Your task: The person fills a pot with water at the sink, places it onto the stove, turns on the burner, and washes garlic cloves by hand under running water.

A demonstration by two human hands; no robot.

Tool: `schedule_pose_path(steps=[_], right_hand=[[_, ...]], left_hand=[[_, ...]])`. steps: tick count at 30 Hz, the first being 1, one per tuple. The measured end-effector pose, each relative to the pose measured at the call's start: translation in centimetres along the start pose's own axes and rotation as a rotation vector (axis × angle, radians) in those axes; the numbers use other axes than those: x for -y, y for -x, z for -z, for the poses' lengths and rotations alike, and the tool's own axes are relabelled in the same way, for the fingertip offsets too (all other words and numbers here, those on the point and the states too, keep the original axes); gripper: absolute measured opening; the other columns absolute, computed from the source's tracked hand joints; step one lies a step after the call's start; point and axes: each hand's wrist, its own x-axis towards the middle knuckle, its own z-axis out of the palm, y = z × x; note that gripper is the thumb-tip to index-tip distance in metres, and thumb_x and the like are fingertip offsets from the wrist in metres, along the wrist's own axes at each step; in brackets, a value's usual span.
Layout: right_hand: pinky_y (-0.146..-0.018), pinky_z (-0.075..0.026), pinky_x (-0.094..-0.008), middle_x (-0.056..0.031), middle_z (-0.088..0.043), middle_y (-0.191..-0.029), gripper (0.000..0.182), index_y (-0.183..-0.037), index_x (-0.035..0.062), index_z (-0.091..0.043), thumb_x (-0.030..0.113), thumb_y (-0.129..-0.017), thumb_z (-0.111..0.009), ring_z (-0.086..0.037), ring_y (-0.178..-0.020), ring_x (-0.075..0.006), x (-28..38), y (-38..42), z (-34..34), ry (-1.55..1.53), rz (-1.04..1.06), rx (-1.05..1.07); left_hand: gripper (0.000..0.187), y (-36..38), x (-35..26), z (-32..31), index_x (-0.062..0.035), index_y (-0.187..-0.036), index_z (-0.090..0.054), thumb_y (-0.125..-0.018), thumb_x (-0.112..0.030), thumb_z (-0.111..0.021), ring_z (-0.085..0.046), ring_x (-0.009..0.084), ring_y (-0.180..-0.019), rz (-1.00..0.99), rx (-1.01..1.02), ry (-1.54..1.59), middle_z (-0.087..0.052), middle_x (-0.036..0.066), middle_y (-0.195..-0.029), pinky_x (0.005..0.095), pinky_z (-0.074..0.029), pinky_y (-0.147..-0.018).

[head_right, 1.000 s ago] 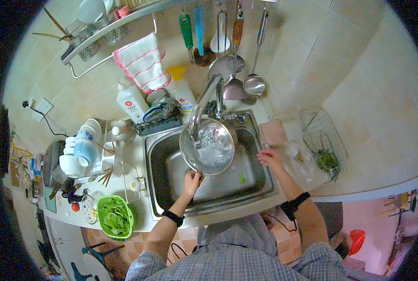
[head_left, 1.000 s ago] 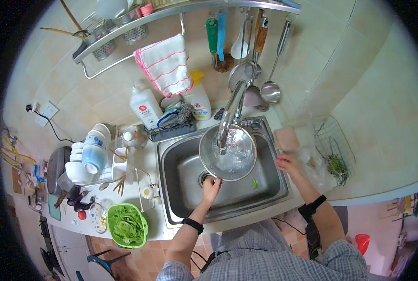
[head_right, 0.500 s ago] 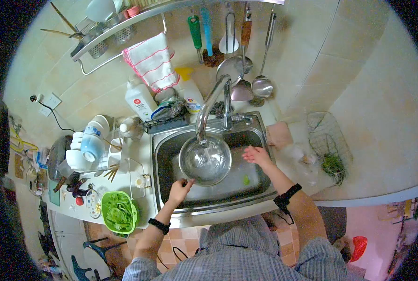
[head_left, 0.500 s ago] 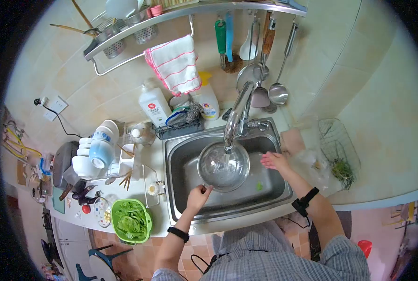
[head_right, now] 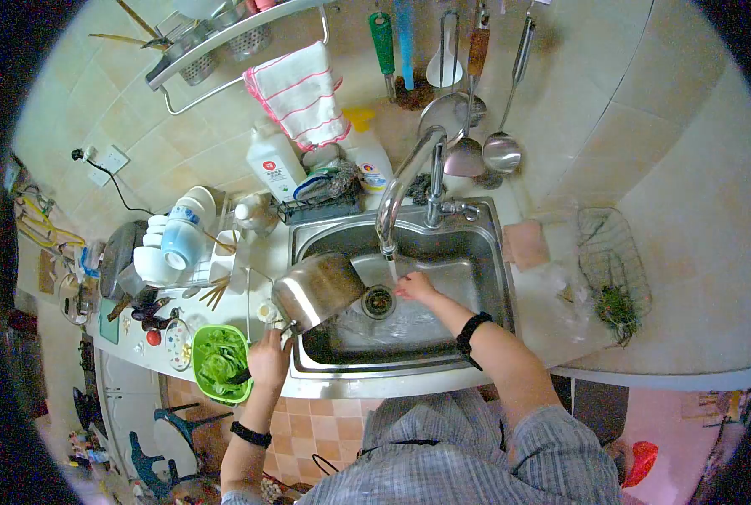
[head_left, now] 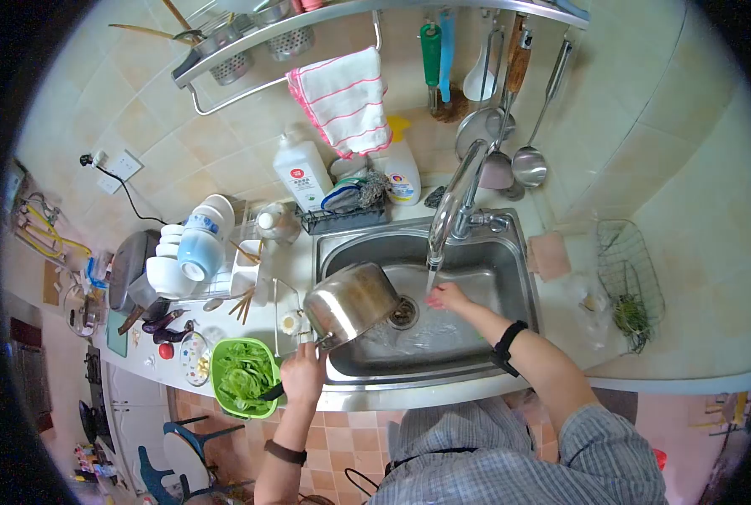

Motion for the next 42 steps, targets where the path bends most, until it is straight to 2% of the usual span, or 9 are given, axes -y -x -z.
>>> schedule_pose_path(steps=[10,13,19,21,29,32,34,39,42], right_hand=[[-0.051,-0.047,-0.0247,-0.0082,-0.060,-0.071,0.023,-0.087,0.0009,-0.055,0.022,-0.083,-0.046,-0.059,-0.061,-0.0139,1.1,0.2,-2.0,0.190,0.159,-0.070],[-0.054,-0.048,-0.0246,-0.0106,-0.060,-0.078,0.024,-0.090,0.0000,-0.052,0.022,-0.084,-0.045,-0.060,-0.066,-0.0171,1.2,0.8,0.5,0.022,0.187,0.048],[-0.055,-0.048,-0.0250,-0.0083,-0.059,-0.081,0.024,-0.093,0.0010,-0.050,0.021,-0.080,-0.053,-0.059,-0.068,-0.0151,3.7,2.8,8.4,-0.090,0.123,-0.290],[-0.052,-0.047,-0.0248,-0.0074,-0.058,-0.078,0.026,-0.092,0.0002,-0.049,0.023,-0.080,-0.054,-0.057,-0.064,-0.0136,5.2,4.3,10.5,-0.044,0.253,-0.511],[-0.039,-0.042,-0.0263,-0.0087,-0.057,-0.069,0.044,-0.090,0.0003,-0.048,0.043,-0.084,-0.041,-0.052,-0.050,-0.0139,10.4,2.4,14.0,0.253,0.251,-0.518],[-0.036,-0.040,-0.0274,-0.0071,-0.053,-0.060,0.049,-0.089,0.0018,-0.049,0.049,-0.082,-0.037,-0.048,-0.043,-0.0158,10.8,0.5,15.2,0.583,0.229,-0.720],[-0.046,-0.044,-0.0378,-0.0165,-0.057,-0.066,0.061,-0.101,-0.0027,-0.051,0.052,-0.083,-0.030,-0.055,-0.047,-0.0280,12.6,2.5,14.4,0.577,0.075,-0.608],[-0.056,-0.045,-0.0412,-0.0213,-0.058,-0.073,0.054,-0.093,-0.0009,-0.057,0.047,-0.083,-0.034,-0.057,-0.058,-0.0346,12.7,2.2,14.0,0.600,0.142,-0.624],[-0.061,-0.043,-0.0421,-0.0206,-0.057,-0.072,0.049,-0.088,-0.0021,-0.056,0.042,-0.085,-0.035,-0.055,-0.066,-0.0363,10.6,0.4,15.2,0.935,0.453,-0.737]], left_hand=[[0.021,0.4,0.3,4.4,-0.0079,-0.077,-0.052,-0.066,-0.023,-0.064,-0.055,0.0224,-0.056,0.091,-0.086,0.039,-0.054,0.007,-0.066,0.0329,-0.043,-0.050],[0.028,0.0,-1.1,2.4,-0.0053,-0.078,-0.058,-0.067,-0.030,-0.064,-0.057,0.0262,-0.056,0.295,0.163,0.301,-0.058,0.011,-0.062,0.0327,-0.044,-0.049],[0.042,-1.1,-5.1,-6.0,0.0015,-0.070,-0.061,-0.074,-0.040,-0.058,-0.052,0.0113,-0.043,0.560,0.642,1.002,-0.055,0.007,-0.051,0.0247,-0.040,-0.042],[0.043,-1.0,-7.5,-6.5,0.0022,-0.070,-0.061,-0.076,-0.041,-0.057,-0.049,0.0099,-0.040,0.632,0.622,1.137,-0.055,0.007,-0.050,0.0229,-0.037,-0.039],[0.046,-1.5,-10.6,-2.7,0.0028,-0.079,-0.060,-0.076,-0.042,-0.055,-0.053,0.0147,-0.047,0.396,0.697,0.962,-0.054,0.009,-0.050,0.0269,-0.041,-0.046],[0.046,-0.9,-10.7,-2.9,0.0026,-0.079,-0.061,-0.076,-0.043,-0.055,-0.054,0.0153,-0.046,0.394,0.660,0.996,-0.055,0.010,-0.052,0.0274,-0.042,-0.047],[0.046,-1.0,-11.0,-2.0,0.0027,-0.078,-0.061,-0.075,-0.043,-0.055,-0.054,0.0154,-0.047,0.428,0.675,1.003,-0.055,0.010,-0.052,0.0273,-0.042,-0.047],[0.047,-1.5,-11.2,-1.2,0.0023,-0.079,-0.061,-0.076,-0.044,-0.054,-0.056,0.0164,-0.048,0.409,0.703,0.962,-0.055,0.010,-0.053,0.0273,-0.044,-0.048],[0.044,-1.7,-11.3,-0.4,0.0017,-0.074,-0.061,-0.076,-0.042,-0.053,-0.054,0.0164,-0.047,0.368,0.629,0.893,-0.055,0.010,-0.052,0.0280,-0.042,-0.047]])
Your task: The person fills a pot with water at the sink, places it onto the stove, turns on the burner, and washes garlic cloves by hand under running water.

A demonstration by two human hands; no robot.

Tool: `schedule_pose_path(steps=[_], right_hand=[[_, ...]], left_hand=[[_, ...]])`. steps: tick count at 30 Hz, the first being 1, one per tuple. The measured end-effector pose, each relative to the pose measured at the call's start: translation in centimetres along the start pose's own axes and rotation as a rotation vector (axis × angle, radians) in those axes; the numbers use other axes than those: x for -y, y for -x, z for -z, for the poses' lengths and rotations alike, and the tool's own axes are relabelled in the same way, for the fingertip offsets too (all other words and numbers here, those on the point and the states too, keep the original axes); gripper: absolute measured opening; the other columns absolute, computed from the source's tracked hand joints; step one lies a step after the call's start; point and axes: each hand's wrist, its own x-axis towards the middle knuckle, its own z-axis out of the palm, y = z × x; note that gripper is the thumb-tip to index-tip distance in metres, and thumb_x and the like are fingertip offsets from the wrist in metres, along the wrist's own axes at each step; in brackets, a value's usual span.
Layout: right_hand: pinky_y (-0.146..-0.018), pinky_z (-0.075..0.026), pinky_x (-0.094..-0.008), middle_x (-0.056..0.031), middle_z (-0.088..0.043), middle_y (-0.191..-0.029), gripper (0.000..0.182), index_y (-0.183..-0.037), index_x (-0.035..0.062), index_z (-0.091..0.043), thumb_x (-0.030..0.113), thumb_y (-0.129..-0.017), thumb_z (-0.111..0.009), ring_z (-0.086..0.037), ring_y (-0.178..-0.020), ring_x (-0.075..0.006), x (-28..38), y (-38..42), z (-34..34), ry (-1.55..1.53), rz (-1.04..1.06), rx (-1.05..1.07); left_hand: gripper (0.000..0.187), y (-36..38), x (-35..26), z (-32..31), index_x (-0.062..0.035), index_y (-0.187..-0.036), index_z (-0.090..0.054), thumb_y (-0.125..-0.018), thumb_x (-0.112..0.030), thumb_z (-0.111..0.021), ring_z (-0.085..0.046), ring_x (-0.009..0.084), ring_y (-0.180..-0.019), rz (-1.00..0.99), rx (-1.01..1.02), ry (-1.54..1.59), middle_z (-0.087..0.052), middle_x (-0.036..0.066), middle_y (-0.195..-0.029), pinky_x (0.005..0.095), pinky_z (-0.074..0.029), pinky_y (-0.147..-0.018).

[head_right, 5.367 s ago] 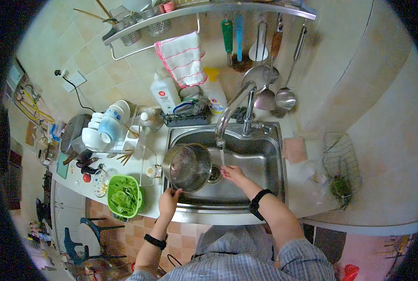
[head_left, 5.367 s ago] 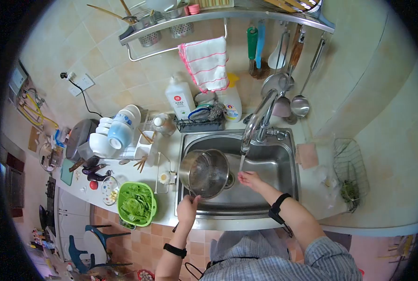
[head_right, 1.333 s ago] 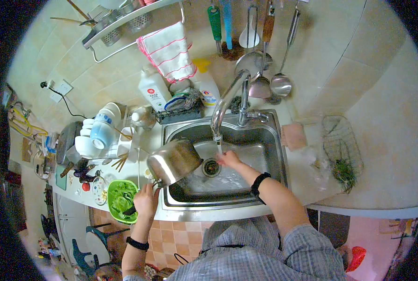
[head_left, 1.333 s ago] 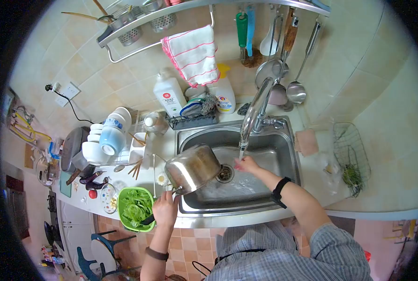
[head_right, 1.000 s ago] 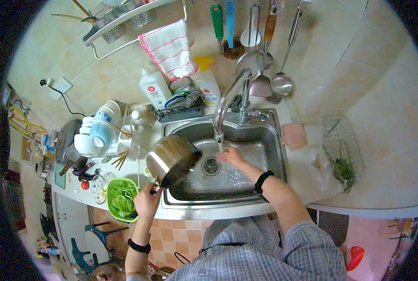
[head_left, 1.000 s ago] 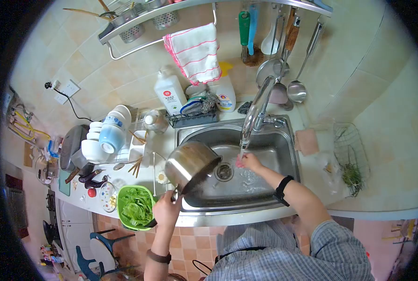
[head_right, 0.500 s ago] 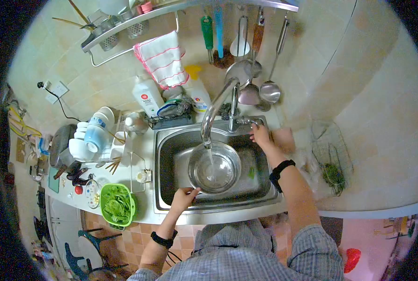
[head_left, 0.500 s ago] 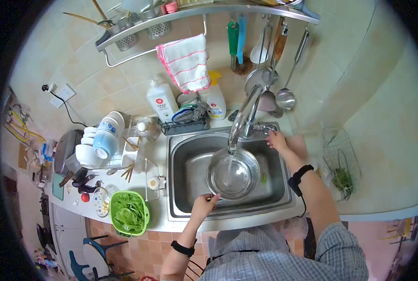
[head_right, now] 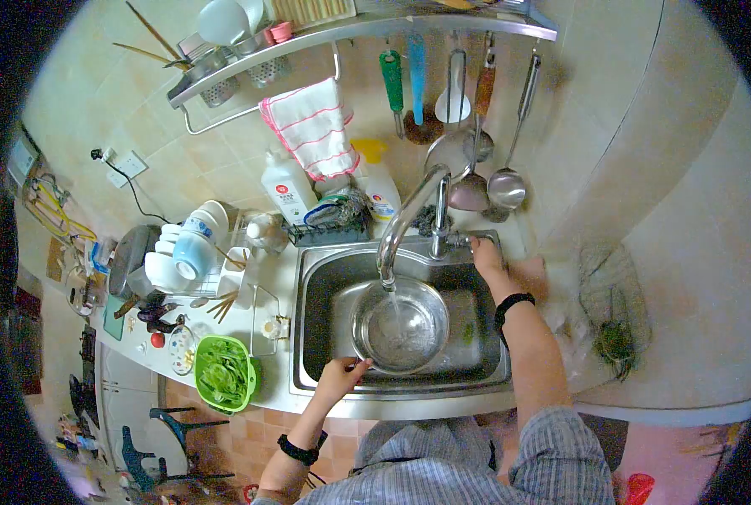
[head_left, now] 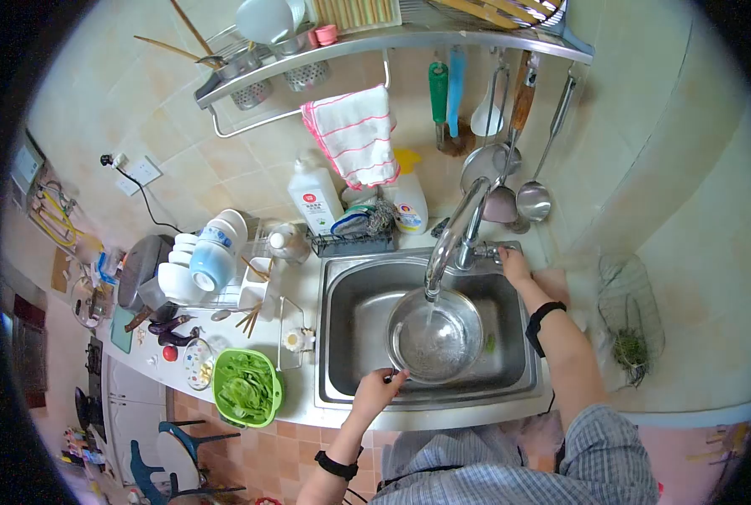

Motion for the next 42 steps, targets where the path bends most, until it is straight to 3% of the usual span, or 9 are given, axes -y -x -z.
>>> schedule_pose_path(steps=[2,5,7,23,25,29,31,42], right_hand=[[-0.073,-0.039,-0.0431,-0.0245,-0.056,-0.081,0.044,-0.084,-0.0036,-0.057,0.034,-0.086,-0.035,-0.051,-0.082,-0.0405,2.1,1.2,1.8,-0.065,-0.101,0.031],[-0.070,-0.040,-0.0428,-0.0247,-0.056,-0.080,0.041,-0.084,-0.0043,-0.057,0.031,-0.085,-0.036,-0.052,-0.079,-0.0399,1.1,0.7,0.8,-0.071,-0.064,-0.015],[-0.069,-0.040,-0.0424,-0.0248,-0.056,-0.080,0.040,-0.083,-0.0047,-0.057,0.030,-0.085,-0.037,-0.052,-0.079,-0.0401,1.3,0.7,1.1,-0.068,-0.064,-0.004],[-0.067,-0.042,-0.0409,-0.0247,-0.056,-0.078,0.037,-0.085,-0.0037,-0.057,0.028,-0.085,-0.039,-0.054,-0.075,-0.0401,-1.1,-0.5,-0.7,-0.103,-0.044,0.013],[-0.066,-0.042,-0.0408,-0.0246,-0.056,-0.078,0.037,-0.085,-0.0037,-0.057,0.028,-0.085,-0.039,-0.054,-0.075,-0.0399,-1.4,-0.7,-0.9,-0.092,-0.022,-0.005],[-0.065,-0.042,-0.0412,-0.0244,-0.056,-0.076,0.037,-0.083,-0.0034,-0.057,0.029,-0.084,-0.040,-0.054,-0.075,-0.0392,-0.7,-0.4,-0.5,-0.122,-0.026,-0.014],[-0.064,-0.041,-0.0415,-0.0242,-0.056,-0.075,0.037,-0.083,-0.0034,-0.057,0.029,-0.084,-0.040,-0.054,-0.074,-0.0391,-0.7,-0.3,-0.5,-0.103,-0.021,-0.024],[-0.063,-0.041,-0.0424,-0.0244,-0.056,-0.075,0.038,-0.081,-0.0031,-0.058,0.030,-0.084,-0.040,-0.054,-0.073,-0.0387,-0.2,-0.3,0.0,-0.104,-0.082,0.028]], left_hand=[[0.044,0.1,-0.2,0.0,0.0020,-0.067,-0.060,-0.077,-0.040,-0.053,-0.052,0.0151,-0.044,-0.041,-0.037,-0.028,-0.054,0.009,-0.050,0.0278,-0.041,-0.045],[0.044,0.0,-0.3,0.2,0.0021,-0.068,-0.060,-0.077,-0.041,-0.053,-0.053,0.0156,-0.045,-0.038,-0.034,-0.003,-0.055,0.009,-0.050,0.0278,-0.041,-0.045],[0.045,0.1,-0.7,0.5,0.0016,-0.080,-0.062,-0.075,-0.042,-0.055,-0.057,0.0205,-0.051,-0.001,0.009,-0.019,-0.056,0.013,-0.053,0.0298,-0.044,-0.051],[0.048,-0.6,1.2,-0.4,0.0020,-0.080,-0.062,-0.073,-0.045,-0.056,-0.057,0.0224,-0.053,0.006,-0.040,0.002,-0.055,0.014,-0.054,0.0306,-0.043,-0.052],[0.045,-0.7,1.2,-0.7,0.0027,-0.066,-0.061,-0.076,-0.041,-0.056,-0.047,0.0111,-0.042,-0.013,-0.089,0.045,-0.050,0.007,-0.047,0.0257,-0.038,-0.041],[0.047,-0.5,1.3,-0.7,0.0028,-0.068,-0.062,-0.075,-0.043,-0.056,-0.048,0.0110,-0.041,-0.001,-0.079,0.073,-0.051,0.007,-0.047,0.0250,-0.038,-0.041],[0.048,-0.6,1.2,-0.5,0.0029,-0.077,-0.062,-0.074,-0.044,-0.055,-0.055,0.0180,-0.047,0.042,0.003,0.054,-0.053,0.012,-0.049,0.0289,-0.042,-0.048],[0.047,-0.9,1.8,-1.0,0.0021,-0.073,-0.062,-0.074,-0.045,-0.056,-0.051,0.0118,-0.043,0.105,0.008,0.134,-0.053,0.008,-0.047,0.0246,-0.040,-0.043]])
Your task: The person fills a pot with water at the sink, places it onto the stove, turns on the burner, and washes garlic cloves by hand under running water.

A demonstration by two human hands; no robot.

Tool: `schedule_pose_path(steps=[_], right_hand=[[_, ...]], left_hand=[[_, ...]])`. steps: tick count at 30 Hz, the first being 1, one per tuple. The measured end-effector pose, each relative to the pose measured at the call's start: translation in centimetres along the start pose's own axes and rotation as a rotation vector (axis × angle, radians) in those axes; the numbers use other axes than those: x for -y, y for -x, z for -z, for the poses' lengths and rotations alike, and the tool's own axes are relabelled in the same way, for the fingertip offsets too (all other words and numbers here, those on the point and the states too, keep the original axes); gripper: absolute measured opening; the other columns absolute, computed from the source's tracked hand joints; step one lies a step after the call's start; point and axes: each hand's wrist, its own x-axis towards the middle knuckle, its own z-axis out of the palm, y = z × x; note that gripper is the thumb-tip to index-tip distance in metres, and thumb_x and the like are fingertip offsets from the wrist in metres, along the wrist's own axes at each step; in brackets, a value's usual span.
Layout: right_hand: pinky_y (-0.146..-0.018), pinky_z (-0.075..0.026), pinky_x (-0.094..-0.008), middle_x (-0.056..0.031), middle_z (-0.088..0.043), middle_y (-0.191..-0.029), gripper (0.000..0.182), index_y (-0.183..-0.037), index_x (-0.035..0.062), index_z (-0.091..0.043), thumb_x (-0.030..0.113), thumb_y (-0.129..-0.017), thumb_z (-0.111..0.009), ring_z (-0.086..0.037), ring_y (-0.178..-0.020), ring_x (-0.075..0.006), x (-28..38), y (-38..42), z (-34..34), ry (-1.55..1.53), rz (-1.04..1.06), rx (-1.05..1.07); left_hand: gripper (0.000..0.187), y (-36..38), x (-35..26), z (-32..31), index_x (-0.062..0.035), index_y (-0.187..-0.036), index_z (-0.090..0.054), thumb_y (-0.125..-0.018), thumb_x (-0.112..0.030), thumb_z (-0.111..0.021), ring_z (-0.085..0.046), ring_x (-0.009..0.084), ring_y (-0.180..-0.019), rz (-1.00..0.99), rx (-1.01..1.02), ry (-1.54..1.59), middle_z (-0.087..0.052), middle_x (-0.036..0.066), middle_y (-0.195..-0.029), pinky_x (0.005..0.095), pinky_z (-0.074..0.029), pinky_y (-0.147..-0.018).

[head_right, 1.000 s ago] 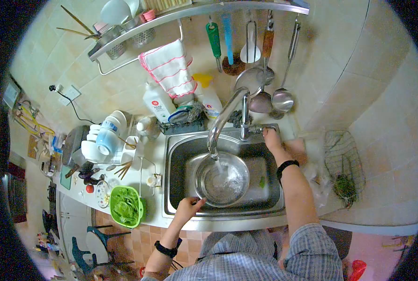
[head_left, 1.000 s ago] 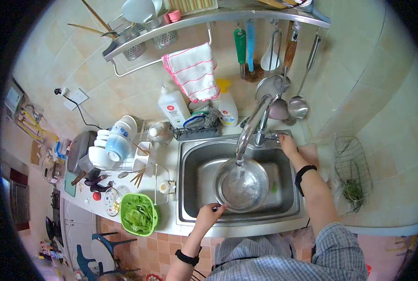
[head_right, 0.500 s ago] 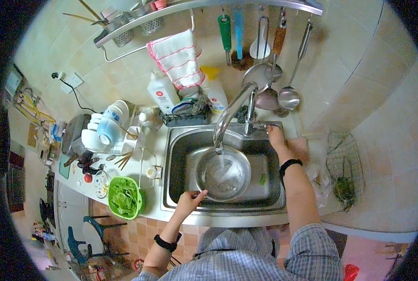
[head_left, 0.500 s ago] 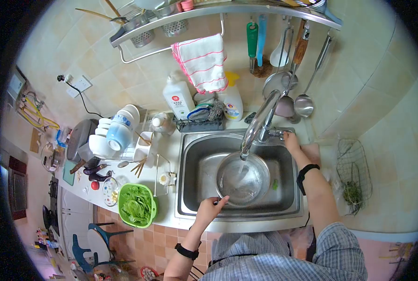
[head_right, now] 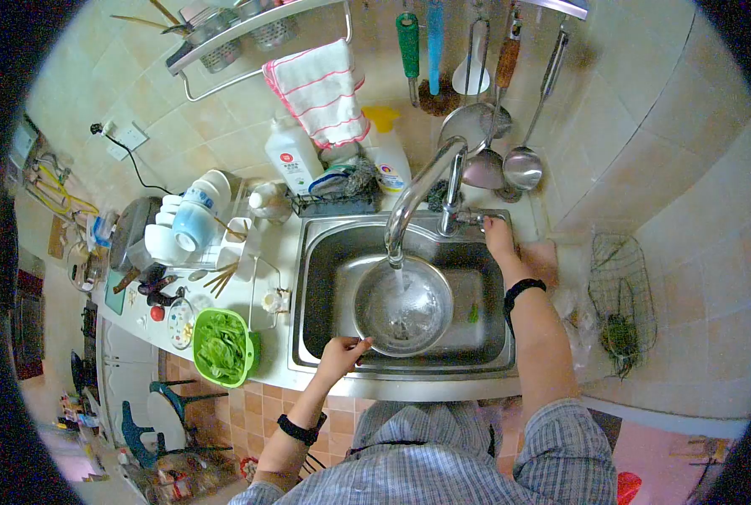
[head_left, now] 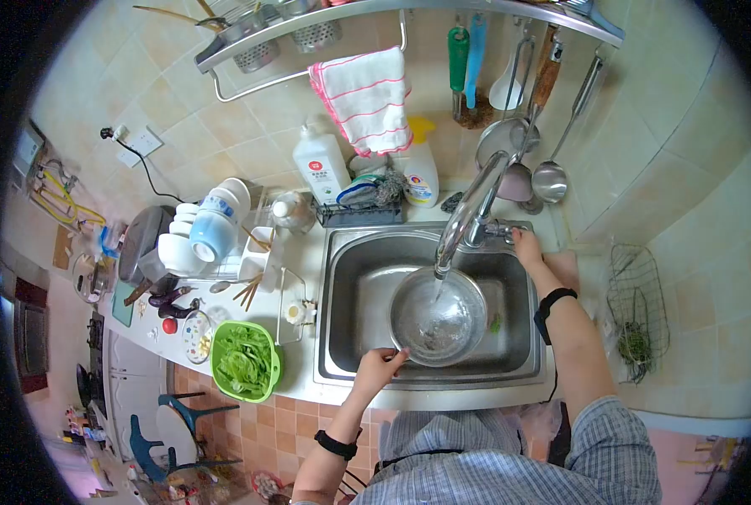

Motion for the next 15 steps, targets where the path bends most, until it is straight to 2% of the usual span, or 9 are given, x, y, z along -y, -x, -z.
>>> schedule_pose_path(steps=[3,5,9,11,13,15], right_hand=[[-0.064,-0.041,-0.0426,-0.0246,-0.056,-0.076,0.038,-0.082,-0.0031,-0.058,0.030,-0.084,-0.040,-0.054,-0.074,-0.0388,-0.2,0.4,-0.2,0.021,0.043,-0.052],[-0.067,-0.041,-0.0450,-0.0251,-0.055,-0.076,0.039,-0.076,-0.0035,-0.057,0.030,-0.084,-0.039,-0.053,-0.075,-0.0399,0.1,0.3,-0.1,0.024,0.051,-0.061],[-0.068,-0.041,-0.0460,-0.0250,-0.056,-0.077,0.040,-0.076,-0.0035,-0.057,0.031,-0.085,-0.038,-0.053,-0.075,-0.0414,0.1,0.0,-0.3,0.056,-0.033,-0.032],[-0.067,-0.041,-0.0462,-0.0250,-0.056,-0.077,0.039,-0.077,-0.0035,-0.057,0.030,-0.085,-0.038,-0.053,-0.075,-0.0416,-0.4,-0.1,-0.5,0.030,0.032,-0.077],[-0.067,-0.040,-0.0424,-0.0245,-0.055,-0.077,0.037,-0.081,-0.0038,-0.056,0.028,-0.085,-0.039,-0.053,-0.076,-0.0396,0.4,0.3,0.0,0.045,-0.004,-0.025],[-0.067,-0.040,-0.0423,-0.0245,-0.056,-0.077,0.037,-0.082,-0.0038,-0.056,0.028,-0.085,-0.039,-0.053,-0.076,-0.0396,0.9,0.7,0.4,0.006,0.004,-0.030]], left_hand=[[0.047,-0.2,0.3,0.1,0.0020,-0.071,-0.062,-0.074,-0.044,-0.056,-0.050,0.0112,-0.042,0.003,0.009,-0.016,-0.052,0.007,-0.047,0.0244,-0.040,-0.043],[0.047,-0.4,0.6,-0.1,0.0020,-0.070,-0.062,-0.074,-0.044,-0.056,-0.050,0.0107,-0.042,-0.002,0.029,-0.015,-0.052,0.007,-0.046,0.0242,-0.039,-0.042],[0.047,-0.8,1.1,-0.3,0.0022,-0.066,-0.060,-0.074,-0.043,-0.056,-0.049,0.0094,-0.041,0.016,0.015,-0.005,-0.050,0.006,-0.045,0.0230,-0.038,-0.041],[0.046,-0.9,1.0,-0.4,0.0023,-0.065,-0.061,-0.074,-0.043,-0.056,-0.049,0.0093,-0.041,0.032,-0.018,0.016,-0.050,0.006,-0.045,0.0230,-0.038,-0.041],[0.045,-1.0,0.9,-0.3,0.0022,-0.066,-0.061,-0.074,-0.042,-0.057,-0.049,0.0094,-0.040,0.018,-0.007,0.006,-0.050,0.006,-0.045,0.0232,-0.038,-0.041],[0.045,-1.1,1.0,-0.2,0.0020,-0.066,-0.061,-0.074,-0.042,-0.057,-0.048,0.0095,-0.040,0.013,-0.020,0.005,-0.051,0.006,-0.045,0.0232,-0.038,-0.040]])
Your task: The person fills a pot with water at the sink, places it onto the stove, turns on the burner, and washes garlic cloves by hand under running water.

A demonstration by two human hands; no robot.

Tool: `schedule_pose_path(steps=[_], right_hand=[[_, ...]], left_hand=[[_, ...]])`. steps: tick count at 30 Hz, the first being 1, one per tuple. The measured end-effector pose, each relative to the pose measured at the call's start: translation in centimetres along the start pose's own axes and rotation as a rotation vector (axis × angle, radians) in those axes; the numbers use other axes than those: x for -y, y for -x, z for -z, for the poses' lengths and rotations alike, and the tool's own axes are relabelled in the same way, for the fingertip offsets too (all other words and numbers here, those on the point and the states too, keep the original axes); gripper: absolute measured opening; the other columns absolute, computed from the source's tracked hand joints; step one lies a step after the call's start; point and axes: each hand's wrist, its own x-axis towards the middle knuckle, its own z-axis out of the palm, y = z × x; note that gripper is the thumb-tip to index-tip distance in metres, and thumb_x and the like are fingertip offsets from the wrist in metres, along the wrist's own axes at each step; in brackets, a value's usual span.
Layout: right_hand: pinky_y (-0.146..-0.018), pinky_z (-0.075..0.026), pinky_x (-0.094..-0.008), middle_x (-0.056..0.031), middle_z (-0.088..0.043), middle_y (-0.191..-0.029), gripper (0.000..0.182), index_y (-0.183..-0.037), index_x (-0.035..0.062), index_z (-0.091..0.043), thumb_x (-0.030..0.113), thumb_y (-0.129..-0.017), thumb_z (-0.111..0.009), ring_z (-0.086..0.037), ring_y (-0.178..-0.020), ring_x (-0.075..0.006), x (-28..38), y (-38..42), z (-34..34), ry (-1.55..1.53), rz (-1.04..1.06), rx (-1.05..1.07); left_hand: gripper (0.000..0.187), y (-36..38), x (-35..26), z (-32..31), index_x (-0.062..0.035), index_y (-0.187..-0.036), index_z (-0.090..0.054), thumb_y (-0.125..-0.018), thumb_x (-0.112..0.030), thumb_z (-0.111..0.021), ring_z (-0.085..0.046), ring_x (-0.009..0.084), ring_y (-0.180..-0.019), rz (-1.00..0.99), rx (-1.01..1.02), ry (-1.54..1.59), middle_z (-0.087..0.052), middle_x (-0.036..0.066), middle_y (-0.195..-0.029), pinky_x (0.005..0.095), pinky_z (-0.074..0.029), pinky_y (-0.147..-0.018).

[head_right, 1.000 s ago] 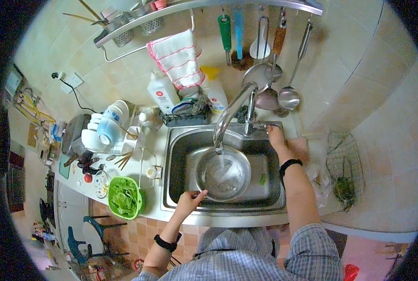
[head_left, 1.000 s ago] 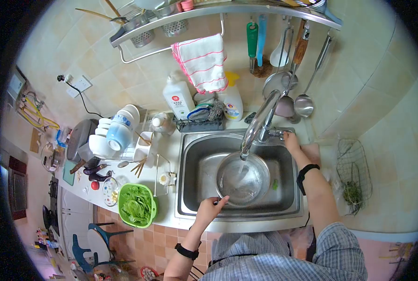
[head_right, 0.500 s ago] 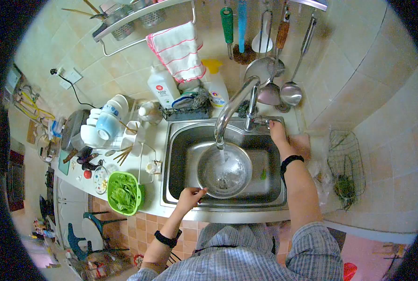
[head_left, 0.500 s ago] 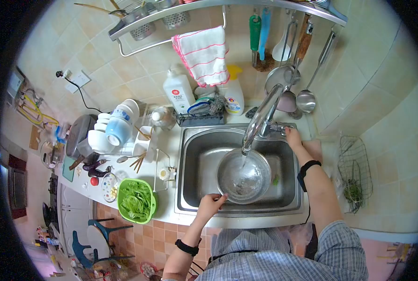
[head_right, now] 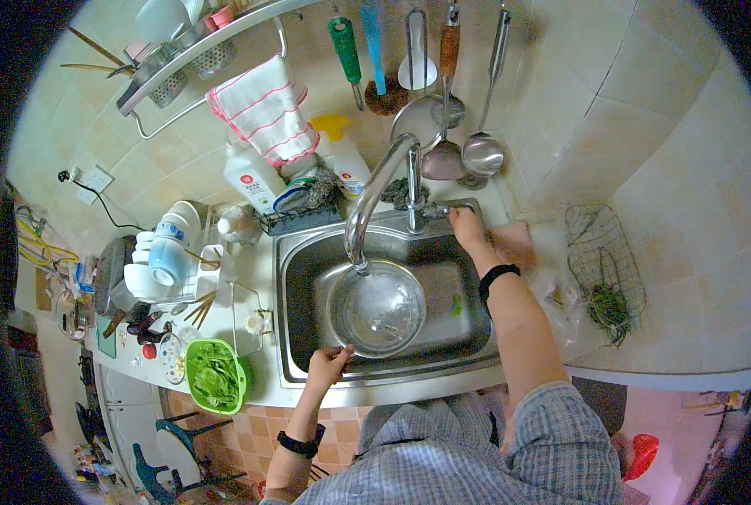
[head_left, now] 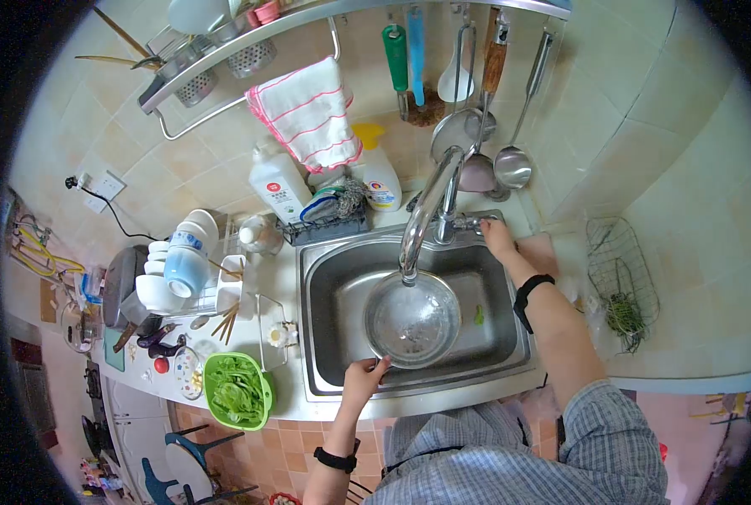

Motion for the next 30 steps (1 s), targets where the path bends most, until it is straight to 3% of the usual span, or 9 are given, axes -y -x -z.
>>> schedule_pose_path(steps=[8,19,22,30], right_hand=[[-0.071,-0.040,-0.0443,-0.0255,-0.055,-0.082,0.038,-0.081,-0.0034,-0.057,0.030,-0.084,-0.039,-0.052,-0.080,-0.0410,0.4,0.2,0.3,-0.043,-0.047,0.024],[-0.063,-0.040,-0.0422,-0.0248,-0.056,-0.073,0.037,-0.082,-0.0048,-0.056,0.029,-0.084,-0.040,-0.053,-0.071,-0.0398,-0.2,-0.3,-0.2,-0.052,-0.017,0.030],[-0.066,-0.040,-0.0432,-0.0244,-0.056,-0.075,0.035,-0.079,-0.0036,-0.057,0.027,-0.083,-0.040,-0.054,-0.073,-0.0400,-0.1,-0.1,-0.2,-0.045,0.012,-0.021],[-0.063,-0.040,-0.0417,-0.0252,-0.055,-0.071,0.039,-0.081,-0.0058,-0.056,0.030,-0.084,-0.041,-0.054,-0.070,-0.0389,-0.7,-0.4,-0.4,-0.057,0.064,-0.020]], left_hand=[[0.047,-0.8,1.3,-0.5,0.0026,-0.061,-0.059,-0.074,-0.042,-0.056,-0.048,0.0099,-0.039,0.028,-0.020,0.059,-0.050,0.005,-0.044,0.0244,-0.038,-0.040],[0.047,-1.3,1.5,-0.9,0.0022,-0.057,-0.055,-0.074,-0.042,-0.056,-0.052,0.0152,-0.042,0.029,-0.032,-0.006,-0.052,0.009,-0.045,0.0276,-0.040,-0.044],[0.047,-1.5,1.6,-1.1,0.0020,-0.057,-0.055,-0.074,-0.042,-0.056,-0.052,0.0167,-0.042,-0.043,-0.041,-0.021,-0.052,0.009,-0.045,0.0287,-0.041,-0.045],[0.047,-1.4,1.6,-1.1,0.0020,-0.058,-0.056,-0.074,-0.042,-0.057,-0.052,0.0154,-0.042,-0.020,-0.027,-0.015,-0.051,0.009,-0.045,0.0279,-0.041,-0.045]])
